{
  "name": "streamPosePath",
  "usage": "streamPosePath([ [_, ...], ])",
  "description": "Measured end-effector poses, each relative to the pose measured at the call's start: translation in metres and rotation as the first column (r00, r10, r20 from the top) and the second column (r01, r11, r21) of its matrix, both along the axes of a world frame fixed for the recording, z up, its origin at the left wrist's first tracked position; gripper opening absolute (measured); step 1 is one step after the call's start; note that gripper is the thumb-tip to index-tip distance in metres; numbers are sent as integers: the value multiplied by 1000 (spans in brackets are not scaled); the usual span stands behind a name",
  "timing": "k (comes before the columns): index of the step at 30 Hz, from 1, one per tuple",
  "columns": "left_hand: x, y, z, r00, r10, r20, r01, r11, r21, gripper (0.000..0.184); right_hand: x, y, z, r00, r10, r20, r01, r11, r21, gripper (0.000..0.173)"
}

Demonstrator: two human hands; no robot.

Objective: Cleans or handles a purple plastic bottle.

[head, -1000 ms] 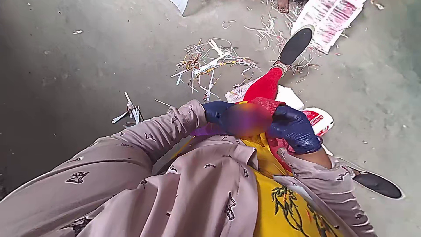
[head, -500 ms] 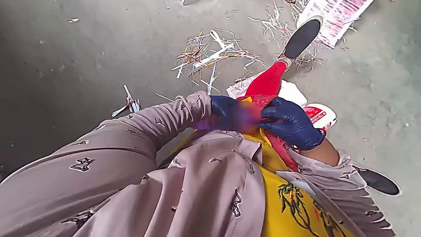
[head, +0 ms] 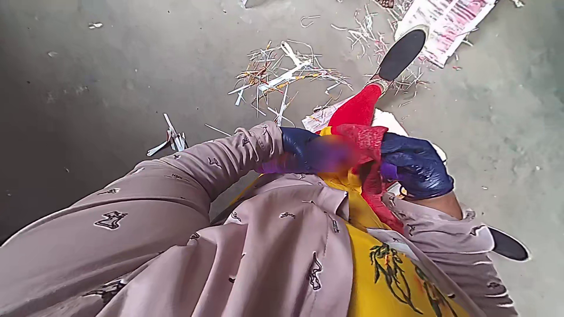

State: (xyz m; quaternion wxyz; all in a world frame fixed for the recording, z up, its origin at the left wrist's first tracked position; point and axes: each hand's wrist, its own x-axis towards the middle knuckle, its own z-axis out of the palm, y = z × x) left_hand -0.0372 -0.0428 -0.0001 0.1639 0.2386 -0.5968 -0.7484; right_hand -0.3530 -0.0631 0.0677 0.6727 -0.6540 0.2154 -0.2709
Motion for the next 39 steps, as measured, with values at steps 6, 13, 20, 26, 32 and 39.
streamPosePath([
  [6,-1,-1,0,999,-19,37,22,997,-75,64,31,16,15,975,-82,-204,-5,918,-396,25],
  [13,-2,-1,3,994,27,104,-9,985,-170,67,46,28,21,857,-230,-461,-29,872,-489,38],
  [20,-2,3,11,962,94,257,-25,965,-261,68,53,41,33,721,-332,-608,-52,848,-527,36],
  [26,-5,16,24,893,224,389,-67,923,-379,70,60,45,27,721,-399,-567,19,829,-560,26],
  [32,-7,29,25,827,317,465,-75,881,-468,78,65,52,23,708,-413,-573,122,871,-476,19],
  [39,-8,38,22,747,382,544,-56,852,-521,86,73,55,25,631,-432,-644,92,866,-491,14],
])
